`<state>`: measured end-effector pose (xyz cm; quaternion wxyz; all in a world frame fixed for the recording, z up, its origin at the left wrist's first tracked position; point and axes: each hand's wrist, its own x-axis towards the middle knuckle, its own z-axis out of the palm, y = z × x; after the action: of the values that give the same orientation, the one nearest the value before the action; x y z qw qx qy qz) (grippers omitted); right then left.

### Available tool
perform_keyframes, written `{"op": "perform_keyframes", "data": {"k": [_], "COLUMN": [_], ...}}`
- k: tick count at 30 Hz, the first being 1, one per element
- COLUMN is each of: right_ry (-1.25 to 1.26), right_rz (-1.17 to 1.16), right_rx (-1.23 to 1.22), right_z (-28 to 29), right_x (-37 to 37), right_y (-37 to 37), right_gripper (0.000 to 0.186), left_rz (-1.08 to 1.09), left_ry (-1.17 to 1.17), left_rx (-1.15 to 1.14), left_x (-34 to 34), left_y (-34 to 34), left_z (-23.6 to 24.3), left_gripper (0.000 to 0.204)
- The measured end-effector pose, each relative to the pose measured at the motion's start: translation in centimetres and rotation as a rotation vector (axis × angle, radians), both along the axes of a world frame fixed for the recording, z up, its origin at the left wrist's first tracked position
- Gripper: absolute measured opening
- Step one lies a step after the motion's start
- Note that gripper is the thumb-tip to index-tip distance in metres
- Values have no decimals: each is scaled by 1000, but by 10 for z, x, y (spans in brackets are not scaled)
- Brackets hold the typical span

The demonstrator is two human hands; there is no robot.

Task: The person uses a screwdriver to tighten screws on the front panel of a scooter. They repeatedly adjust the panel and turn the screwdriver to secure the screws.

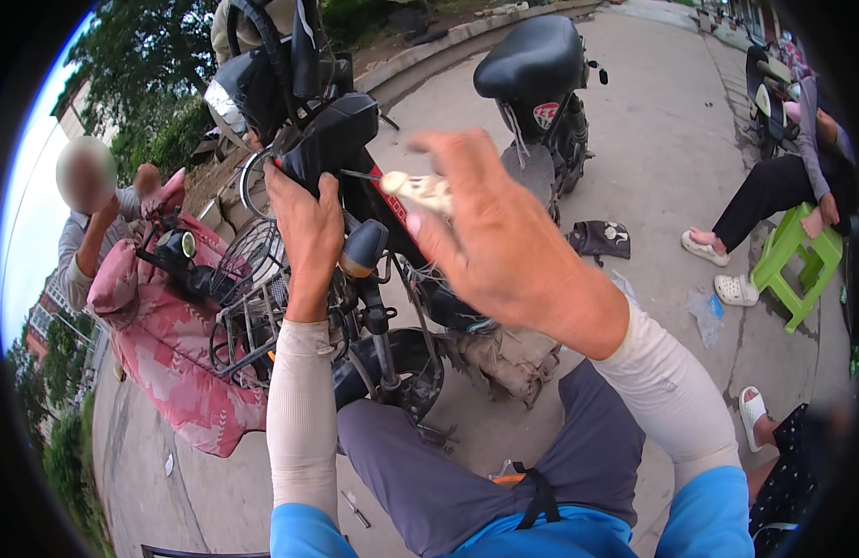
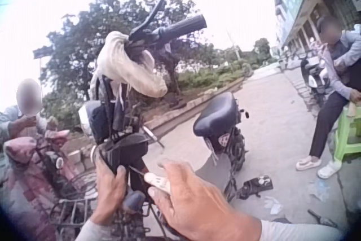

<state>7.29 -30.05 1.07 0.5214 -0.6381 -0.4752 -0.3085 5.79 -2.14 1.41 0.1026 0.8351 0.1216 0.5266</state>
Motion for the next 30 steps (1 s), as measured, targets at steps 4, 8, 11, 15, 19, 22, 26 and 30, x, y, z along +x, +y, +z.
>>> {"op": "perform_keyframes", "data": {"k": [4,8,11,15,19,22,26,30], "right_ry": [-308,50,-61,-359,-112,-111,-287,41], "right_rz": [-72,-82,-60,-81,-154,-76,-107,-81], "right_rx": [-69,-87,-38,-90,-118,-20,-44,-94], "right_z": [-9,4,2,-4,-8,-1,-5,0], "right_x": [4,6,3,14,7,1,9,10], "right_y": [12,7,2,9,13,7,14,9], "right_gripper": [19,22,23,27,28,24,26,23], "left_rz": [-24,-20,-15,-19,4,-9,-16,-11], "left_ry": [7,9,-5,25,25,14,10,13], "left_rx": [-22,-26,7,-17,-21,-22,-8,1], "left_x": [1,4,-1,3,5,-1,4,4], "left_y": [-1,-2,-1,-3,0,0,-1,1], "left_z": [2,3,1,2,1,1,3,0], "left_gripper": [91,92,91,91,91,91,91,91]}}
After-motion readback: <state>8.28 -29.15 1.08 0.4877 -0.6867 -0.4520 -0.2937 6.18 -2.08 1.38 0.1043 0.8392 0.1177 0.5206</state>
